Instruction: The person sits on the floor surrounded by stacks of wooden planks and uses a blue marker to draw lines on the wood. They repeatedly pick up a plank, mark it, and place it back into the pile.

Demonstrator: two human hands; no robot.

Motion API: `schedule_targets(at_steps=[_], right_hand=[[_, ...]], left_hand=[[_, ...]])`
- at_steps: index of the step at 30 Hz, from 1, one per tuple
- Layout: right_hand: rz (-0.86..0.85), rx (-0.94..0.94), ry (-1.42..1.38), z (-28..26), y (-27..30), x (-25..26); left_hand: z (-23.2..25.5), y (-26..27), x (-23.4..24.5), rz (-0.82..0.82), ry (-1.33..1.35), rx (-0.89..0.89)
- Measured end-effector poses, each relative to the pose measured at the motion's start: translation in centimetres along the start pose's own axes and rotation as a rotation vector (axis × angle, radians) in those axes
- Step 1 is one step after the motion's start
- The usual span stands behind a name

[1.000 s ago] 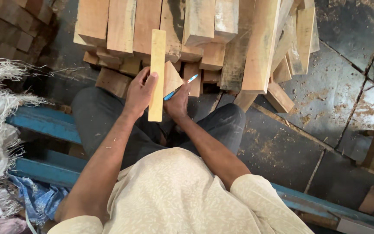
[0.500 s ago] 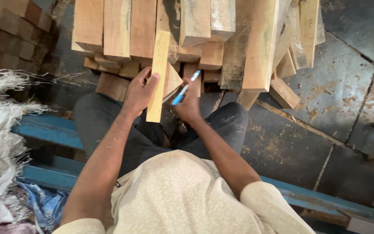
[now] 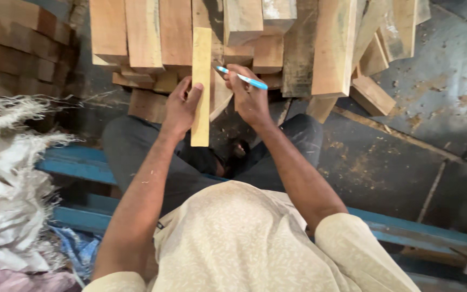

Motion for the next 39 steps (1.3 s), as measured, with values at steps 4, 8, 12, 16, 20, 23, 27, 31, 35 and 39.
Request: schedule_targets(at_steps=[4,8,12,16,20,23,27,31,35,39], right_hand=[[-0.027,0.032,0.101,0.0,-0.1,-0.2],[-0.033,0.046,0.204,-0.7,-0.3,-0.4],[-0.07,0.095,0.29,-2.0,0.0,-0.7],[-0.038,0.095,0.388,-2.6,0.3,-1.2],[-0.021,0.122,0.513,-3.8,0.7,-2.3],[-0.026,0.15,0.639,-4.9,1.9,-3.3],[-0.173,0.218,0.797,-5.7,8.7,-4.1],[-0.394,-0.12,0.762,-1.7,13.7,-3.1],[0.024,-0.188,0.339,2.0,10.9,1.4],[0.121,0.131,0.657,4.5,8.4,0.8]], left_hand=[[0.7,0.2,0.1,0.019,-0.095,-0.068],[1.5,0.6,0.3,-0.013,-0.065,0.033],[2.1,0.7,0.4,-0.01,-0.094,0.021],[2.0,0.7,0.4,0.005,-0.113,-0.022],[2.2,0.8,0.8,0.021,-0.185,-0.023],[2.4,0.8,1.0,0.033,-0.209,0.004],[2.2,0.9,1.1,0.023,-0.168,0.044],[1.6,0.6,0.8,0.031,-0.111,0.036],[0.7,1.0,2.0,0.051,0.007,0.076],[0.8,2.1,6.6,0.191,0.194,0.035]])
Point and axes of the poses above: each hand's wrist, its own y-axis away from the middle knuckle, its own x-axis out of the back of the hand, z = x × y, the point moved 7 cm from there along -y, towards the middle knuckle, and after that the axes turned 6 degrees about -x, right-handed, at the moved point
